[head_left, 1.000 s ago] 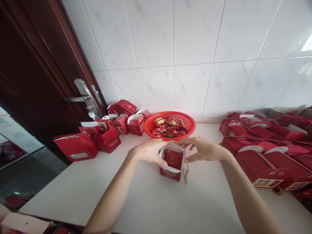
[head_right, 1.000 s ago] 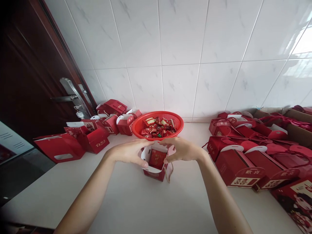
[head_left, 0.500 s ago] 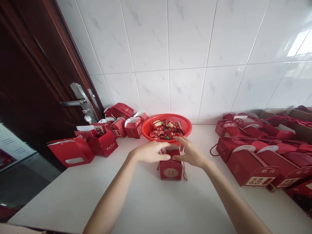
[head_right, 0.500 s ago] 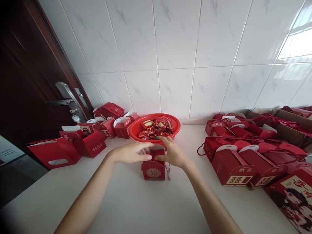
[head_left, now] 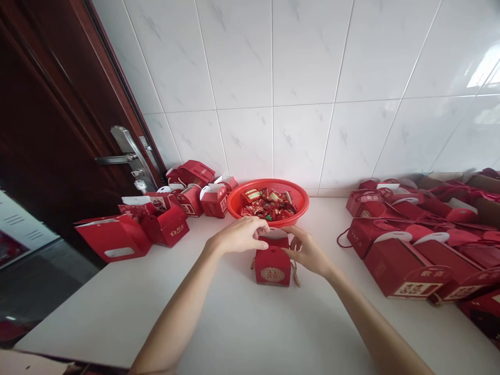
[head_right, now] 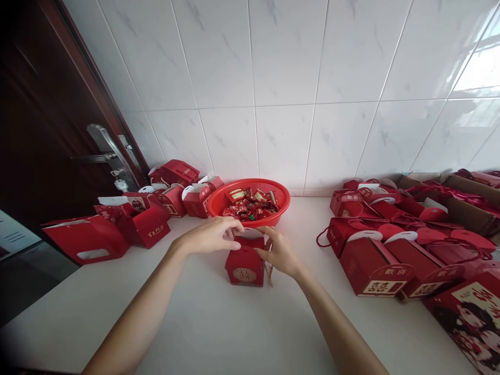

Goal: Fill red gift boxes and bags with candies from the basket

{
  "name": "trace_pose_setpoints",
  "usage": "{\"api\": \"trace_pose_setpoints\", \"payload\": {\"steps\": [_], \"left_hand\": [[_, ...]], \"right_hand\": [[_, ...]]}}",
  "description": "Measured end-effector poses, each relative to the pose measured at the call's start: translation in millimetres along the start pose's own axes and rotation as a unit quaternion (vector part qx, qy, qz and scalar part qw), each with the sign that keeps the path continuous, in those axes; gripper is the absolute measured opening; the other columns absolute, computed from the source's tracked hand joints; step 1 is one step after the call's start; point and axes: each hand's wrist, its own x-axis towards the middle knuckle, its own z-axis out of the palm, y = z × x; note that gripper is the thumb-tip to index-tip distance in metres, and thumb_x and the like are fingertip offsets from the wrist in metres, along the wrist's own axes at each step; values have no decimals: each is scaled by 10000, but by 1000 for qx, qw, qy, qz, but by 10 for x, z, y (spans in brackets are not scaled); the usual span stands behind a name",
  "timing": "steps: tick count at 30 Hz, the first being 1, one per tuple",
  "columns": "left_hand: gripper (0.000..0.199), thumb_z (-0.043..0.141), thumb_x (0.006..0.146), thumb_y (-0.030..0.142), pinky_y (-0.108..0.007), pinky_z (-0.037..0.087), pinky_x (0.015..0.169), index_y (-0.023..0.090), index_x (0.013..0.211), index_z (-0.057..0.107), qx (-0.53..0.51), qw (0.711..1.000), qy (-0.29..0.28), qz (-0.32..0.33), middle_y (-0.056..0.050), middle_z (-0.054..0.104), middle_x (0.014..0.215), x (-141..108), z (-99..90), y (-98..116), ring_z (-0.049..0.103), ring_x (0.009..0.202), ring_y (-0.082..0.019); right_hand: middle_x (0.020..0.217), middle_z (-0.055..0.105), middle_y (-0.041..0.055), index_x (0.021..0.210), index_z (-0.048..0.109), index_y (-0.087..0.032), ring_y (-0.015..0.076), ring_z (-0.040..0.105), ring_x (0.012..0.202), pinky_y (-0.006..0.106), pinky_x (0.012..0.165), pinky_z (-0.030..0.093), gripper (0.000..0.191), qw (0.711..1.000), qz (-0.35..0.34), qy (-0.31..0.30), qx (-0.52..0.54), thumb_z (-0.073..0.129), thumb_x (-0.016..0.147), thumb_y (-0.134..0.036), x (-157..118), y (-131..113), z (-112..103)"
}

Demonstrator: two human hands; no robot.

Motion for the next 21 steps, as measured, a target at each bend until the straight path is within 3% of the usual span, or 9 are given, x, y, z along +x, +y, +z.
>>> {"api": "trace_pose_setpoints", "payload": {"steps": [7,14,21], "left_hand": [[575,744,720,274,-321,488,801,262,1268,571,50,998,27,-9,-37,636,1067,54,82,-40,639,983,-249],[301,728,744,303,-324,479,867,272,1044,741,57,998,-3,-7,-53,603,1133,70,101,-56,607,1061,-259],[299,678,764,316,-330,485,878,285,1043,782,47,999,-21,7,-56,680,1070,104,123,-115,606,1088,-283]], "right_hand": [[996,709,71,1178,663,-186,142,569,645,305,618,486,401,999,26,19,37,641,828,-381,-44,3,-34],[785,678,39,1039,710,-179,158,562,642,301,623,477,406,997,29,32,63,597,874,-532,-62,-23,-23],[868,687,52,997,691,-178,130,525,584,280,559,438,430,997,41,35,60,600,851,-572,-47,46,76]]}}
